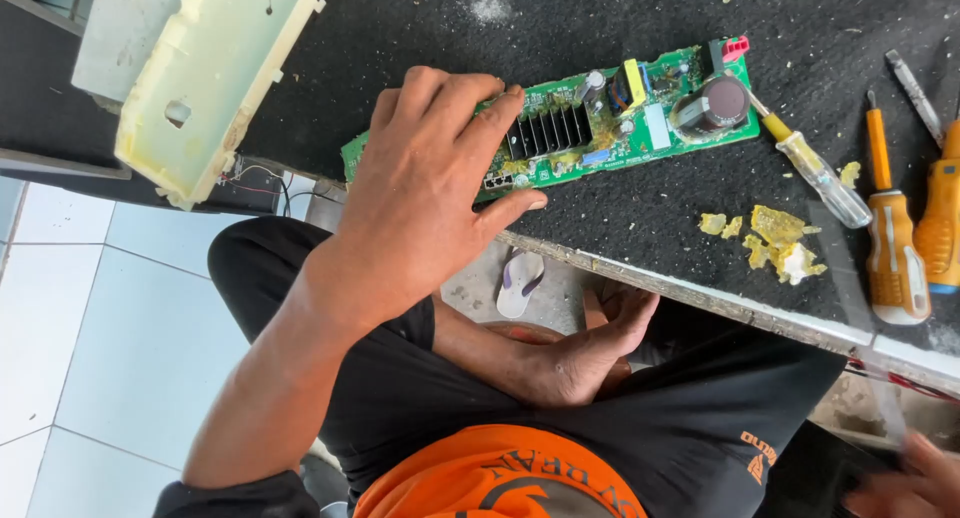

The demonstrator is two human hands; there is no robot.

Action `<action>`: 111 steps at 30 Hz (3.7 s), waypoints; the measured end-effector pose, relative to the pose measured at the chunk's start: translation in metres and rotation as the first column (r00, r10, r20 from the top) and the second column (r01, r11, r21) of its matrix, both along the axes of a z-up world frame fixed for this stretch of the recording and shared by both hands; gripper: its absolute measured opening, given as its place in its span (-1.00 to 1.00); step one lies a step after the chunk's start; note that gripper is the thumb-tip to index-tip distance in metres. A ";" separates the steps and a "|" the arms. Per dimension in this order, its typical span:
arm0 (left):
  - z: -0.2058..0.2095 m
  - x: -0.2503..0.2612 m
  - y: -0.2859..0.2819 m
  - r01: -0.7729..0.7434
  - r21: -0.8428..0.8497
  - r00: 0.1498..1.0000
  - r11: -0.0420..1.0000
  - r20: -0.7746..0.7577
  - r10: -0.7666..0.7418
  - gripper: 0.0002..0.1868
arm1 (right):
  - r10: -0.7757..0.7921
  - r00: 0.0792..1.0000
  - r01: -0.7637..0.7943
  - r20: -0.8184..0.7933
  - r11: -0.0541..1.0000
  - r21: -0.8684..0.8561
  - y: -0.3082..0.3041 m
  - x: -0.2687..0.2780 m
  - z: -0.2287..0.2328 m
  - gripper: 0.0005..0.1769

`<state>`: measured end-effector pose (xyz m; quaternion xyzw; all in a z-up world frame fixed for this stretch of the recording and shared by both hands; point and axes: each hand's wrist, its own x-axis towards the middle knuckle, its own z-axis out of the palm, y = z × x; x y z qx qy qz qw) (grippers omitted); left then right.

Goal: The person uses a thin metal tool to scrape and clean a green circuit board placed on a workbench. They hold the board steady with one hand while using the tool to remove residue from around the components.

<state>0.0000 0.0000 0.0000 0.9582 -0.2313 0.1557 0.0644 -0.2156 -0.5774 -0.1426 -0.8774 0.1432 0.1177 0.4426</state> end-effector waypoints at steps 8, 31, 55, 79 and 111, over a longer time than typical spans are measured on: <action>-0.003 0.019 0.009 0.130 -0.122 0.989 0.984 -0.057 -0.138 -0.31 | 0.167 0.959 -0.051 0.228 0.895 -0.442 0.262 0.077 0.161 -0.62; 0.015 0.043 0.038 0.423 -0.214 0.868 0.880 -0.182 -0.462 -0.34 | 0.423 0.864 -0.238 0.275 0.822 -0.517 0.254 0.083 0.135 -0.49; -0.006 0.005 0.008 0.294 -0.141 0.951 0.945 -0.057 -0.304 -0.55 | 0.589 0.793 -0.342 0.156 0.642 -0.686 0.238 0.078 0.116 -0.39; -0.003 0.011 0.009 0.320 -0.119 0.940 0.940 -0.081 -0.330 -0.74 | 0.605 0.694 -0.255 0.390 0.713 -0.654 0.250 0.077 0.091 -0.55; 0.001 0.015 0.000 0.322 -0.198 0.937 0.926 -0.074 -0.341 -0.67 | 0.601 0.762 -0.235 0.241 0.604 -0.762 0.248 0.082 0.096 -0.58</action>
